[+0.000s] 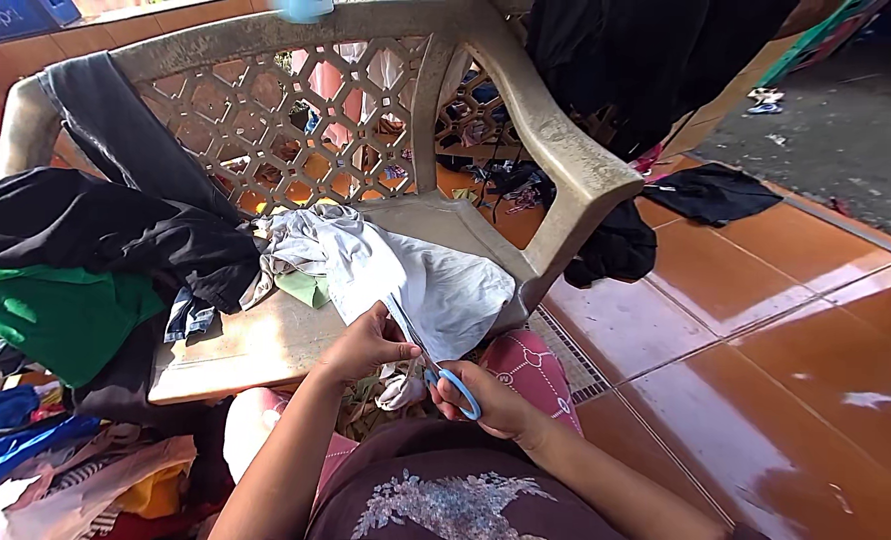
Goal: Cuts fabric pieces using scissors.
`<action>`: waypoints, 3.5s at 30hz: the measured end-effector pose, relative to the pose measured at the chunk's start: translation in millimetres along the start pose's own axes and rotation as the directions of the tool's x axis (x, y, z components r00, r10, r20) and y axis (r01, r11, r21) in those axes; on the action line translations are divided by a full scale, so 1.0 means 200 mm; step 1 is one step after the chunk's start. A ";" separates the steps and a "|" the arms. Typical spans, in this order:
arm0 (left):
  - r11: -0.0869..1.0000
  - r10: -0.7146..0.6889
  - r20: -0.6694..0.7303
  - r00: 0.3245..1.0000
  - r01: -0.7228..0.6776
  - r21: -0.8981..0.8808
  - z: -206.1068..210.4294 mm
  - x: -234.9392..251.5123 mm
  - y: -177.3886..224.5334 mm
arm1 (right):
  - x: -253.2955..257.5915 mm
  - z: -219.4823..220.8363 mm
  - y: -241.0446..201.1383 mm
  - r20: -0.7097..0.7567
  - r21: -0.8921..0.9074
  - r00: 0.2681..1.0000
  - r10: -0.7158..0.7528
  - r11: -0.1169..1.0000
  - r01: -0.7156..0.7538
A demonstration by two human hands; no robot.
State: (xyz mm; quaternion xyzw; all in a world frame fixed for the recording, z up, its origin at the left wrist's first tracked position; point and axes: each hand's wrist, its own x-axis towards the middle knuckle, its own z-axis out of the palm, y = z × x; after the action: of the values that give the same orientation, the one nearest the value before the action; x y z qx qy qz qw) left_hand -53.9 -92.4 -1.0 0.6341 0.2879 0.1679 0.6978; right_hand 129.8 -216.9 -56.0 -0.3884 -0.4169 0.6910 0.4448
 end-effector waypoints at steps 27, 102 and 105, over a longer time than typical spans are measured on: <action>0.986 0.162 -0.497 0.853 -0.162 0.045 0.04 -0.03 -0.01 | 0.00 0.04 -0.01 -0.077 -0.103 0.997 0.024 0.994 -0.032; 0.967 0.208 -0.176 0.962 -0.229 -0.107 0.00 -0.05 0.01 | 0.02 0.03 -0.01 0.013 -0.022 0.996 -0.089 0.996 0.089; 0.975 0.189 -0.161 0.969 -0.205 -0.087 0.00 -0.05 0.02 | 0.01 0.02 -0.01 0.008 -0.051 0.995 -0.099 0.994 0.100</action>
State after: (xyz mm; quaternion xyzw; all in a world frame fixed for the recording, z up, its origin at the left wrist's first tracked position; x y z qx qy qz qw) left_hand -60.2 -97.9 4.6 0.6081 0.2666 0.2987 0.6855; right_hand 125.7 -215.6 -52.6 -0.3764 -0.4546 0.6582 0.4674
